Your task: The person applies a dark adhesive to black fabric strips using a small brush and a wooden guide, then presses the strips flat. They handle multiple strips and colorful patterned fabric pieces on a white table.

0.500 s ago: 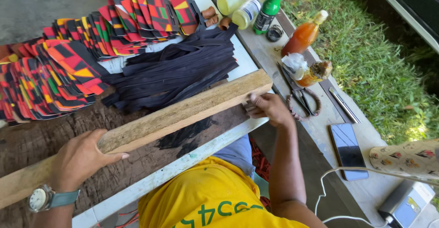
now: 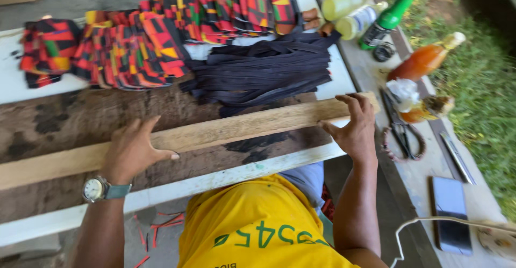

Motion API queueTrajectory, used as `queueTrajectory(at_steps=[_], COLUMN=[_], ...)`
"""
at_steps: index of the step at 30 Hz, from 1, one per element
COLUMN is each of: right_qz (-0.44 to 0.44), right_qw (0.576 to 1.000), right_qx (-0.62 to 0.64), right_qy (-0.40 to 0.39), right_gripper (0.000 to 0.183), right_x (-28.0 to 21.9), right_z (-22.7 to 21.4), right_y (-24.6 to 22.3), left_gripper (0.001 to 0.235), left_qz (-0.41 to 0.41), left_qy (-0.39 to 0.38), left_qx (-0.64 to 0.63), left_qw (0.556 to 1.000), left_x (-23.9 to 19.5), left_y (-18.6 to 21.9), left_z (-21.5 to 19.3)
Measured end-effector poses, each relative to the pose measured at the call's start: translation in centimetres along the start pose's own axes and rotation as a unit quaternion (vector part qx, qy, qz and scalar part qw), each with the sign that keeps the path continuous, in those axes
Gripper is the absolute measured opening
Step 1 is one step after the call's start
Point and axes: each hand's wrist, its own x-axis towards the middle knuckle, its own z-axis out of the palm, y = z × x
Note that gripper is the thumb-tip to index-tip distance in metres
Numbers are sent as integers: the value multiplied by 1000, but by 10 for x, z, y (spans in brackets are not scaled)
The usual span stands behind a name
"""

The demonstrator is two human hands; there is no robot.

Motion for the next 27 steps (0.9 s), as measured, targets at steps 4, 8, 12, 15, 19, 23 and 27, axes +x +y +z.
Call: queueTrajectory(at_steps=[4,8,12,15,19,23,27], right_qz=[-31,-19,-13,-17,-85,-141,-249], right_qw=[990,990,991,990,991,986,953], right_qx=[-45,-80,-83,-88,-64,-6,-172], right_qy=[-127,-117,-108,-108,-83,-90,-1], right_gripper=[95,91,89,87,86,78,84], right_x=[11,5,5,5,1,-6,-1], right_z=[35,45,49,49,49,48,57], right_y=[-26,-27,-21,-18,-1,18,43], left_gripper=[88,91,86,93,90,94,97], left_qz=[42,46,3,-8,-8,-5,-14], left_qy=[126,119,26,-1,38,100,141], left_qx=[4,-10,19,17,-2,-54,-18], left_qw=[991,992,999,1000,999,994,990], left_x=[-29,-26,-21,-26,-45,-49,-57], left_y=[-26,-35,-47,-42,-35,-32,-46], left_z=[30,39,23,22,29,39,41])
